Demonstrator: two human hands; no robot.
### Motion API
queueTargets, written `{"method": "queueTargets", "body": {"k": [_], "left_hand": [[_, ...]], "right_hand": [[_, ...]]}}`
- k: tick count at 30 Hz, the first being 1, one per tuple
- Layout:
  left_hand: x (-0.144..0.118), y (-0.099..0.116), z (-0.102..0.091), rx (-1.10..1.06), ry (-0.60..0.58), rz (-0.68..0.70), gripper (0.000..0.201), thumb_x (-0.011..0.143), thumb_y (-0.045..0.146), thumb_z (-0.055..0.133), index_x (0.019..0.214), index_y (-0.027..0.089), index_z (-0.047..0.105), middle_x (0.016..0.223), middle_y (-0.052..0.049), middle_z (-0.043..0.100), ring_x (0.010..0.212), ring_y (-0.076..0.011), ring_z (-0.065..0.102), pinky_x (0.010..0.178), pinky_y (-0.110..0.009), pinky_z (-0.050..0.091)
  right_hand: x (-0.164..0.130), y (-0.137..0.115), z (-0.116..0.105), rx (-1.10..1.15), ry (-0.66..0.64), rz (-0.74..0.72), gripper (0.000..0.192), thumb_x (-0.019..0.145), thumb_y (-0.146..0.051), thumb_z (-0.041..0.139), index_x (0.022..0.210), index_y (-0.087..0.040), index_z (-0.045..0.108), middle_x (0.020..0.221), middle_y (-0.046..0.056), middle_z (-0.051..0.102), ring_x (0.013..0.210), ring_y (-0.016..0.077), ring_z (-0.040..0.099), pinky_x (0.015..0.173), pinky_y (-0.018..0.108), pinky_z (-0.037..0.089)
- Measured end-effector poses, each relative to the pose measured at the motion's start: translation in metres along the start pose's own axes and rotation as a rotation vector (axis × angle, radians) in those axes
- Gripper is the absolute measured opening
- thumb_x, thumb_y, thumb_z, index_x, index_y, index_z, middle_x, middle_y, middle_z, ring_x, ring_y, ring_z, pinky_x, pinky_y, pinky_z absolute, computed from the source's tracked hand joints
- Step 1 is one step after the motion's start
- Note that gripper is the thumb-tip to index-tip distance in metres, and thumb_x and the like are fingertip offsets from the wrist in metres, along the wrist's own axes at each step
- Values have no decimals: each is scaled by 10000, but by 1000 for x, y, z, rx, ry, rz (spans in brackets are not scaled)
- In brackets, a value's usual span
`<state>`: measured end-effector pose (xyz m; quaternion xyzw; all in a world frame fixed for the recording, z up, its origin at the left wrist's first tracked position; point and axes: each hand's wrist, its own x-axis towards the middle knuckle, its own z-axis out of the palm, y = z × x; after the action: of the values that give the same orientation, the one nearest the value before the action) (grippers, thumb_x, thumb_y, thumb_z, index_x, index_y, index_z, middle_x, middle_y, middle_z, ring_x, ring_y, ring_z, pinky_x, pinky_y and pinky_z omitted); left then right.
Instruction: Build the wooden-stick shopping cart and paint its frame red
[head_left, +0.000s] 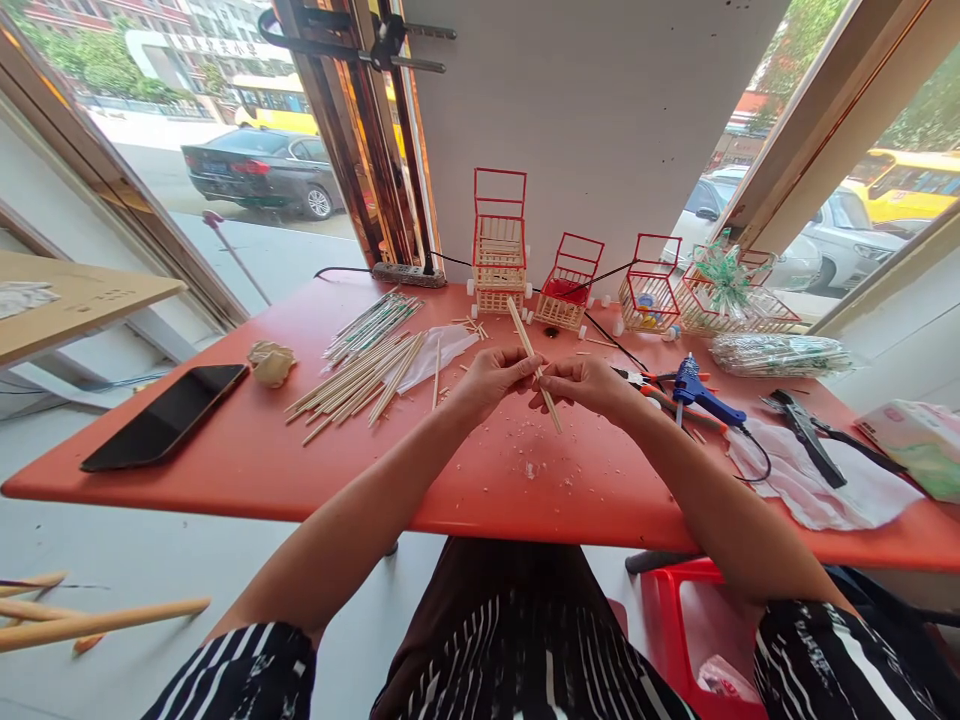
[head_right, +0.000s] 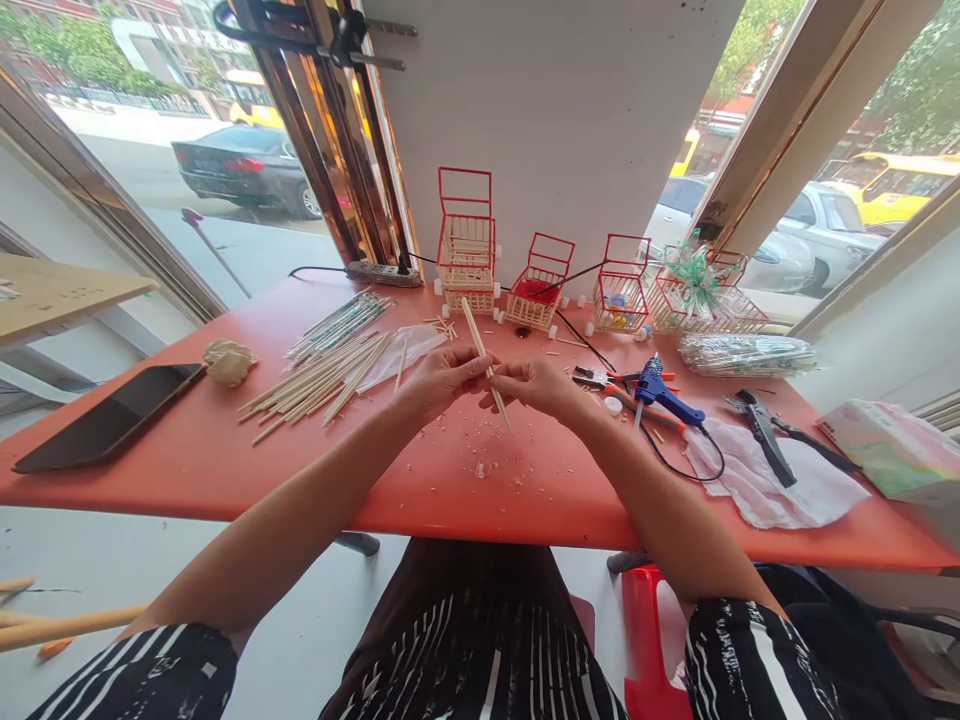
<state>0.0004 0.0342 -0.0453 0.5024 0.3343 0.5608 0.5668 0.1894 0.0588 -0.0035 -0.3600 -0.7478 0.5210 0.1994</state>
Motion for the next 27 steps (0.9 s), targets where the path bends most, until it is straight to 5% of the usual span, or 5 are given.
{"method": "queueTargets", "body": {"k": [9,15,27], "left_hand": [[0,5,4,282,33,172,407,731,535,868,684,158,721,580,13,604,528,-98,501,534,-251,387],[-5,8,7,624,70,460,362,896,444,742,652,182,691,669,-7,630,679,-140,584,665,-269,443],[-4,-1,4,690,76,450,449,950,494,653,627,183,639,631,4,571,630,-131,534,628,-274,381]], "right_hand": [[9,17,4,71,-1,-64,436,706,-568,883,846,-168,782,850,72,829,819,201,791,802,318,608],[14,31,0,-208,143,-203,302,814,-484,796,893,-200,861,887,38,847,876,223,795,787,283,593],[19,42,2,-342,198,-180,219,900,-379,734,983,-247,887,930,19,856,873,214,805,726,240,552]]}}
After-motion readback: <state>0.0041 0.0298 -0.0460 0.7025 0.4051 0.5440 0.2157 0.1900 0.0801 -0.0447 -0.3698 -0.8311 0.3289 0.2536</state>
